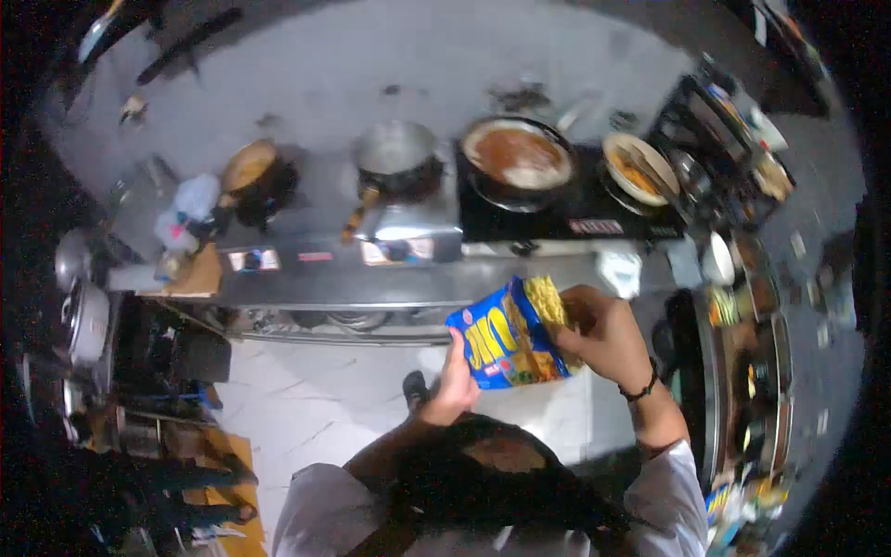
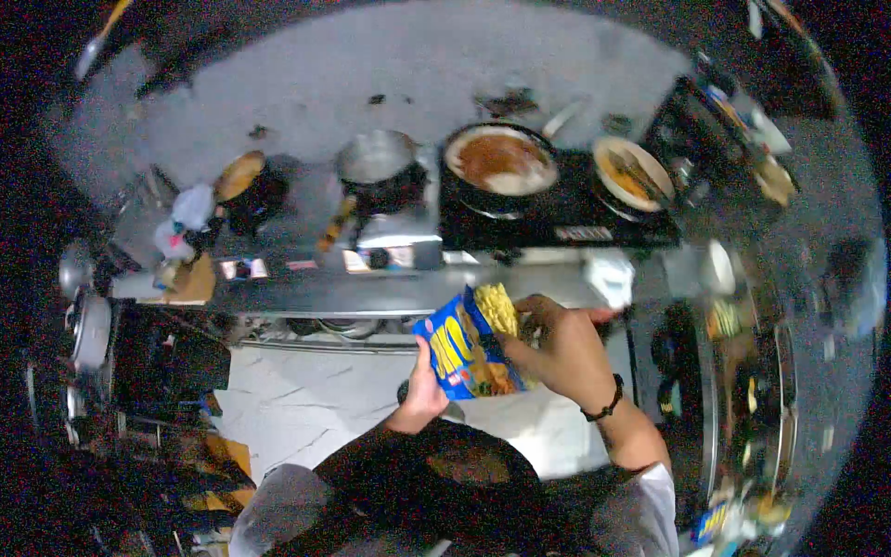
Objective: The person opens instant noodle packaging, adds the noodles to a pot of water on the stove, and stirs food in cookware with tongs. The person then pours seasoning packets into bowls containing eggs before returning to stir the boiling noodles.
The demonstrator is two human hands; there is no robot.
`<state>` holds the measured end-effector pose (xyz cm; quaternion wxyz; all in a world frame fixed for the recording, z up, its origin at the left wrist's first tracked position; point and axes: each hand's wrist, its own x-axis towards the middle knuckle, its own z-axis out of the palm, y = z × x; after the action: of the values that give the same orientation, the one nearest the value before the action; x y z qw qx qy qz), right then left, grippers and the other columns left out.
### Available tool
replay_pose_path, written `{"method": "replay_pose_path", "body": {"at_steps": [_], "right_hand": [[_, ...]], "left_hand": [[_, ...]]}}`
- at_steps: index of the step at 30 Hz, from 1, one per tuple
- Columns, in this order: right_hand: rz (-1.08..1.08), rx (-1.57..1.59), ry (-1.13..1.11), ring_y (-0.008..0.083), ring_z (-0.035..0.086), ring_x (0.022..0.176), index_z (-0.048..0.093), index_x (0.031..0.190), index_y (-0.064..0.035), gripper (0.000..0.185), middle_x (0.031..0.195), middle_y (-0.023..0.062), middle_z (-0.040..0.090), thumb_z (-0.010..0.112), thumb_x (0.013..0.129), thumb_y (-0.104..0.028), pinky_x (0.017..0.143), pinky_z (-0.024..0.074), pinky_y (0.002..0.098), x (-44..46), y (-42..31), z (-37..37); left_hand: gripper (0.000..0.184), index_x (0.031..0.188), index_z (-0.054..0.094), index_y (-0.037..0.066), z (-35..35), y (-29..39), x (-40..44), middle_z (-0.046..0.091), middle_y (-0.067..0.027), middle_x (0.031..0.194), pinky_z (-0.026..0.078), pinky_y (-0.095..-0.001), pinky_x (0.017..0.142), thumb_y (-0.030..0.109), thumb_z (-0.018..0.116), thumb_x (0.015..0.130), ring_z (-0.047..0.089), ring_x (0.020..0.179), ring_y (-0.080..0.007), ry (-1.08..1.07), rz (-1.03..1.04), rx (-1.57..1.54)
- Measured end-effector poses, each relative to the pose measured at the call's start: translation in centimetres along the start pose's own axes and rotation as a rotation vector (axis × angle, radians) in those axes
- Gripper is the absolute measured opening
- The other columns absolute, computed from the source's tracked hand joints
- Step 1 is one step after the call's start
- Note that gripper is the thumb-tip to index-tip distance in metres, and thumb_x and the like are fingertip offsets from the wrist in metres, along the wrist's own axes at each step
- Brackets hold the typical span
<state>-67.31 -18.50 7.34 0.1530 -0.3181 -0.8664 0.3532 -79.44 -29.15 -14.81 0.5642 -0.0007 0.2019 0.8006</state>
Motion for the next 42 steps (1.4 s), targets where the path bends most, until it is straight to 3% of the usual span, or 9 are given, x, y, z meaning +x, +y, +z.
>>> {"method": "replay_pose_path", "body": {"at_steps": [11,15,19,22,26,27,34,40,42], "right_hand": [[-0.165,0.064,-0.123,0.0179,0.062,0.062,0.063,0.096,0.0006,0.035,0.075,0.0131,0.064,0.071,0.067,-0.018,0.058,0.0483,0.0292,14.7,-11.9,8.8],[-0.226,0.139,-0.079,0.0123,0.06,0.067,0.062,0.095,0.001,0.033,0.076,0.0085,0.064,0.069,0.065,-0.01,0.061,0.0479,0.0281,19.0,-13.8,7.5],[-0.29,0.04,0.019,0.0059,0.042,0.054,0.063,0.093,0.0013,0.029,0.06,-0.0008,0.049,0.067,0.066,-0.01,0.049,0.0357,0.0222,25.1,-16.3,6.4],[-0.342,-0.005,0.081,0.0027,0.04,0.058,0.061,0.095,0.0056,0.025,0.06,-0.0051,0.045,0.056,0.074,-0.005,0.055,0.036,0.0181,30.0,-17.3,6.0],[-0.352,0.004,0.22,0.0025,0.041,0.054,0.062,0.092,0.0042,0.028,0.058,-0.0054,0.049,0.065,0.076,-0.018,0.049,0.0346,0.0195,36.9,-14.8,6.1],[-0.355,0.005,0.223,0.0025,0.041,0.054,0.062,0.092,0.0042,0.028,0.058,-0.0054,0.049,0.065,0.076,-0.018,0.049,0.0346,0.0195,38.1,-14.0,6.2],[-0.186,-0.003,0.313,0.0217,0.061,0.062,0.066,0.084,-0.0004,0.036,0.07,0.0149,0.064,0.068,0.068,-0.033,0.061,0.0477,0.0353,46.0,-4.4,9.3],[-0.243,-0.439,-0.096,0.0343,0.062,0.083,0.063,0.089,-0.0041,0.043,0.087,0.0188,0.064,0.06,0.078,-0.046,0.069,0.0485,0.0406,48.4,0.6,13.3],[-0.225,-0.433,0.156,0.0372,0.059,0.09,0.061,0.099,-0.0068,0.045,0.097,0.0182,0.062,0.058,0.079,-0.047,0.072,0.0479,0.0423,45.4,-2.6,12.7]], "left_hand": [[0.071,0.133,0.032,0.005,-1.5,20.1,-0.6,0.045,-0.0138,0.129,0.036,-0.0471,0.098,0.059,0.025,0.088,0.046,0.116,-0.0295,0.127,0.194,0.08],[0.066,0.132,0.032,0.008,1.0,25.5,0.3,0.046,-0.0114,0.127,0.043,-0.0399,0.091,0.057,0.026,0.089,0.048,0.114,-0.026,0.157,0.216,0.098],[0.065,0.131,0.036,0.01,2.6,31.0,4.9,0.05,-0.0084,0.123,0.046,-0.0391,0.086,0.059,0.031,0.088,0.051,0.108,-0.0238,0.209,0.256,0.163],[0.063,0.129,0.04,0.01,3.6,33.7,9.5,0.051,-0.0067,0.122,0.044,-0.0372,0.088,0.058,0.033,0.088,0.052,0.106,-0.0228,0.16,0.367,0.19],[0.062,0.13,0.038,0.009,0.0,36.2,16.4,0.048,-0.0095,0.127,0.041,-0.0417,0.094,0.055,0.031,0.09,0.052,0.11,-0.026,0.122,0.446,0.19],[0.061,0.129,0.036,0.005,-0.1,36.8,16.8,0.049,-0.0116,0.125,0.048,-0.0384,0.085,0.053,0.033,0.091,0.055,0.106,-0.0247,0.136,0.423,0.178],[0.062,0.129,0.036,0.006,-2.9,37.9,16.6,0.048,-0.0116,0.126,0.047,-0.0407,0.088,0.054,0.032,0.09,0.053,0.108,-0.0266,0.254,0.487,0.195],[0.064,0.134,0.032,0.008,-3.3,37.4,12.8,0.042,-0.0085,0.133,0.037,-0.0402,0.099,0.055,0.03,0.09,0.045,0.118,-0.0254,0.236,0.507,0.135],[0.064,0.134,0.033,0.013,-3.5,37.1,11.6,0.044,-0.0051,0.132,0.036,-0.04,0.099,0.058,0.03,0.088,0.046,0.117,-0.0242,0.105,0.51,0.085]]}}
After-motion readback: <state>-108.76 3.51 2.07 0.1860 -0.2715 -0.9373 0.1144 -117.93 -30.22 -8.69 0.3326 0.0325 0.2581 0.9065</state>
